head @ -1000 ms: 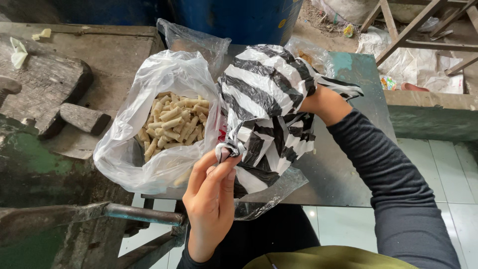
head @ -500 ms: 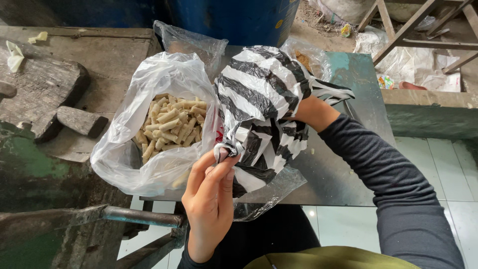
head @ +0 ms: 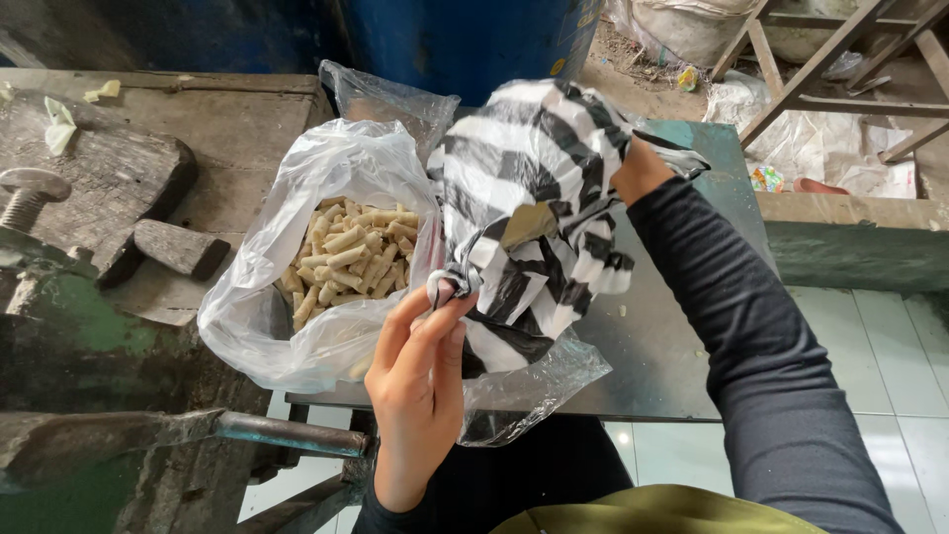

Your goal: The person cuts a round block of dough into pieces with a knife, wraps a piece in plastic, and unwraps a larger dough disc. They then peel and stretch thin layered pastry sheets by hand and shape them into round flat discs on the metal table.

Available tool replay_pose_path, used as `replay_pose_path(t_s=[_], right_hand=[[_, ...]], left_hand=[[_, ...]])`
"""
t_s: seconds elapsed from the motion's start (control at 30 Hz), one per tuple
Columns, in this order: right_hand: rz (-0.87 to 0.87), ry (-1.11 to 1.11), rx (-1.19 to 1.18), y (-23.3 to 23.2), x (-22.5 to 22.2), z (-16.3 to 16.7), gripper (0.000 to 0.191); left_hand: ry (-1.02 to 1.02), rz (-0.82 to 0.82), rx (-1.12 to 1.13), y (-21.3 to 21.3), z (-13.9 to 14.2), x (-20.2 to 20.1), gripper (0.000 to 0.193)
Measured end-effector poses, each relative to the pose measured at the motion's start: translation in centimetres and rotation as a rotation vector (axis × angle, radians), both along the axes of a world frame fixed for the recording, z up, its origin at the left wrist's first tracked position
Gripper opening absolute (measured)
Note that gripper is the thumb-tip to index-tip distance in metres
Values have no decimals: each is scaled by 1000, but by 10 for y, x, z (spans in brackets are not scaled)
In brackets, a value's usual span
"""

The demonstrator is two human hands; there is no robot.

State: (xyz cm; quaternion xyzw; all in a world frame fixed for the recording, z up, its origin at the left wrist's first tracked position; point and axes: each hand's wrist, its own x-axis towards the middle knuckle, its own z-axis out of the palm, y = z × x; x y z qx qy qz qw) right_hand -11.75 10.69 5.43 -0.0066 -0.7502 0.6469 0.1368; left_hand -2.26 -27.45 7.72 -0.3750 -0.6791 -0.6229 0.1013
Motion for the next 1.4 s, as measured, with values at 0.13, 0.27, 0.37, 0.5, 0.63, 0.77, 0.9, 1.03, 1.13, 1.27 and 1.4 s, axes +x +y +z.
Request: replay_pose_path(t_s=[0.13,0.27,0.37,0.5,0.63,0.77,0.9,1.03,1.13,1.27,1.4], right_hand=[[-157,-65,383,3,-14,17,26],[-235,-175,812,-22,2,19,21],[-230,-280,1054,-52,39,45,18],[-263,-75,941,-82,96,118,12],[-313,300,418,-104,190,147,22],[-399,514,74,-93,263,134,21],[-484,562,-120,-86,337,88,21],[-599,574,-244,-94,410,30,21],[-667,581,-307,-98,451,-7,21],[-726,550,-387,-101,486,-53,21],[-758,517,-435,-104,514,-96,21]], left_hand=[[20,3,-38,8,1,-7,26],[28,-17,14,12,6,-11,27],[34,-32,9,12,13,-10,26],[71,-2,-28,6,15,-5,35],[213,-34,54,-8,-12,9,85],[645,-152,-701,-20,-67,26,129],[745,78,-790,-13,-123,16,129],[449,-53,-489,-2,-159,-5,139],[356,101,-352,13,-178,-16,110],[566,463,-647,39,-190,-7,59],[722,-53,-532,24,-178,22,74]])
